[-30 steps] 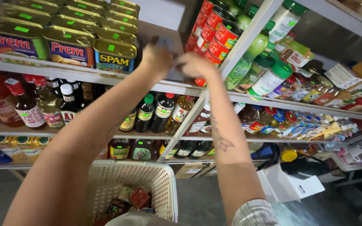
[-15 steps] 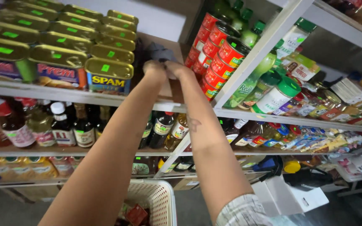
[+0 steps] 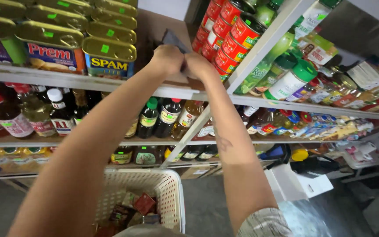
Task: Wiping down canned food items from a shelf and placing them into a shopping basket.
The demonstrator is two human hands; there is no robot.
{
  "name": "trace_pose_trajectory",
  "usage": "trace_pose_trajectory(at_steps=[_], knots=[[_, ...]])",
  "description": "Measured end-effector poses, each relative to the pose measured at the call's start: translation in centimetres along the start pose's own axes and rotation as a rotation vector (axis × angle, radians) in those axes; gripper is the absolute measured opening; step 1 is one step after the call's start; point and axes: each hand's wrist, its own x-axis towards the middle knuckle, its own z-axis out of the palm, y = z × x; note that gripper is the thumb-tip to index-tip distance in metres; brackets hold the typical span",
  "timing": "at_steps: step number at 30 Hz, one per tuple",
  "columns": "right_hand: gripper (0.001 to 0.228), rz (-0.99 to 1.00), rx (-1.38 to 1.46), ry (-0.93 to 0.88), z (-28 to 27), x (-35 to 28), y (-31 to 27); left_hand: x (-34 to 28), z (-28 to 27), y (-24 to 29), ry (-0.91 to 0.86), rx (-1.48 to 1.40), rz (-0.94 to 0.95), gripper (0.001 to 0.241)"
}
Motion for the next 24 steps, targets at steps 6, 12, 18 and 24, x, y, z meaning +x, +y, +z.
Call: trace_pose_trajectory(at_steps=[6, 12, 18, 24], knots=[[0.034, -0.090, 0.122, -0.021, 2.5, -2.3, 3.4, -3.5, -2.7, 1.4, -0.178, -0.214, 0.083, 0.017], [0.030, -0.045, 0.136, 0.055, 7.5, 6.0, 6.8, 5.7, 10.5, 0.3, -0.185, 0.161, 0.028, 0.033], [0.027, -0.099, 0.051, 0.156, 5.3, 4.3, 5.8, 1.5, 3.9, 0.3, 0.094, -0.046, -0.089, 0.006], [0.012, -0.092, 0.367, 0.201, 4.7, -0.8, 1.4, -4.8, -0.6, 1.1, 0.058, -0.031, -0.088, 0.019]])
